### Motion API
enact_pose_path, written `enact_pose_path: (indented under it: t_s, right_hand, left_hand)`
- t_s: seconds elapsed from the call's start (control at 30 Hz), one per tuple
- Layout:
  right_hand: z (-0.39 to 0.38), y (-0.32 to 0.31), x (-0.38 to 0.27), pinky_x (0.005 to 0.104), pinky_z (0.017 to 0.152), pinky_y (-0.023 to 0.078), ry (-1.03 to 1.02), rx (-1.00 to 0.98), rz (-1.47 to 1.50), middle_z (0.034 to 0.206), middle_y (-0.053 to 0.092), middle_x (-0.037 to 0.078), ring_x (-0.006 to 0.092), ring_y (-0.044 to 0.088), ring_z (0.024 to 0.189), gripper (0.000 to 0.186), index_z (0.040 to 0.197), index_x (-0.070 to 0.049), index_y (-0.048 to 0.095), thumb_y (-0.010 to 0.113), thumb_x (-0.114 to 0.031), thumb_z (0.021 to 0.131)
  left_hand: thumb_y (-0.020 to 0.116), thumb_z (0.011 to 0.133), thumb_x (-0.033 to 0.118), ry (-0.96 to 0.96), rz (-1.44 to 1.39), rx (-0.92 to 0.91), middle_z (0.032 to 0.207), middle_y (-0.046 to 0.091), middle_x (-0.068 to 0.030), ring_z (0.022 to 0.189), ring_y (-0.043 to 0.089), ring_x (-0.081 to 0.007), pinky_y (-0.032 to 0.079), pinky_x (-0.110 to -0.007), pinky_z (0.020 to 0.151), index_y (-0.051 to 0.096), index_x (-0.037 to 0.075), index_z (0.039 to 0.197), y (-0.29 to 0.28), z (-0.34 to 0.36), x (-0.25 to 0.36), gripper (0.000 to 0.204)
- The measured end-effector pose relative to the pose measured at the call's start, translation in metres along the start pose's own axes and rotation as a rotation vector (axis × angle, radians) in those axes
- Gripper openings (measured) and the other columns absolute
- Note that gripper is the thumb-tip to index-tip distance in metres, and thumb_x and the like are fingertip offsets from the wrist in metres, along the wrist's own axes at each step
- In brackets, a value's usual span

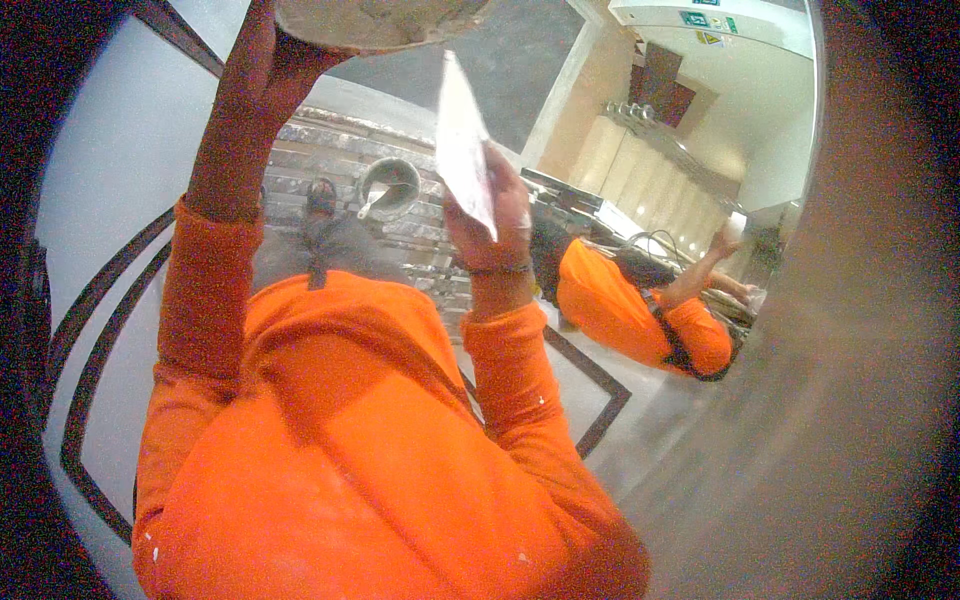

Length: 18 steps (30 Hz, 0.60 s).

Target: The person holds a hawk in their left hand and uses a trowel in their right hand to apply plaster to a wall. They repeatedly scoop plaster from the hawk and spread it onto the wall surface in smooth strokes.

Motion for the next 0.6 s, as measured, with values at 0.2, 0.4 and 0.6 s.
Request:
enact_pose_path:
  t_s: [0.2,0.4,0.6]
  right_hand:
    - [-0.024,0.026,-0.097,0.0332,0.086,0.052,-0.558,0.284,-1.060,0.111,0.064,0.009,0.0195,0.063,0.101,0.037,0.123,-0.003,0.055,0.057,-0.025,0.093]
    - [0.012,0.106,-0.125,0.0362,0.079,0.053,-0.583,-0.352,-2.517,0.108,0.065,0.010,0.0262,0.065,0.090,0.038,0.122,-0.009,0.054,0.061,-0.029,0.090]
    - [0.038,0.075,-0.107,0.0327,0.084,0.049,0.132,-0.222,-2.324,0.112,0.062,0.010,0.0191,0.060,0.098,0.039,0.124,-0.005,0.054,0.059,-0.026,0.092]
  left_hand:
    - [0.047,0.094,0.052,-0.115,0.012,-0.005,0.142,0.040,-0.0171,0.129,0.043,-0.0317,0.037,-0.048,0.107,0.031,0.006,0.143,-0.025,-0.010,0.004,0.069]
    - [0.054,0.093,0.048,-0.308,0.302,0.220,0.138,0.046,-0.0130,0.123,0.049,-0.0289,0.043,-0.046,0.100,0.035,0.008,0.141,-0.054,-0.016,-0.007,0.066]
    - [0.058,0.087,0.054,-0.415,0.463,0.272,0.119,0.060,-0.0099,0.102,0.064,-0.0230,0.057,-0.036,0.076,0.044,0.007,0.135,-0.095,-0.018,-0.041,0.068]
Point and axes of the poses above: each hand's wrist, its own z-axis towards the middle knuckle, its own y-axis out of the palm, x = y × z, the point moved 2 cm from there along z, towards the middle knuckle
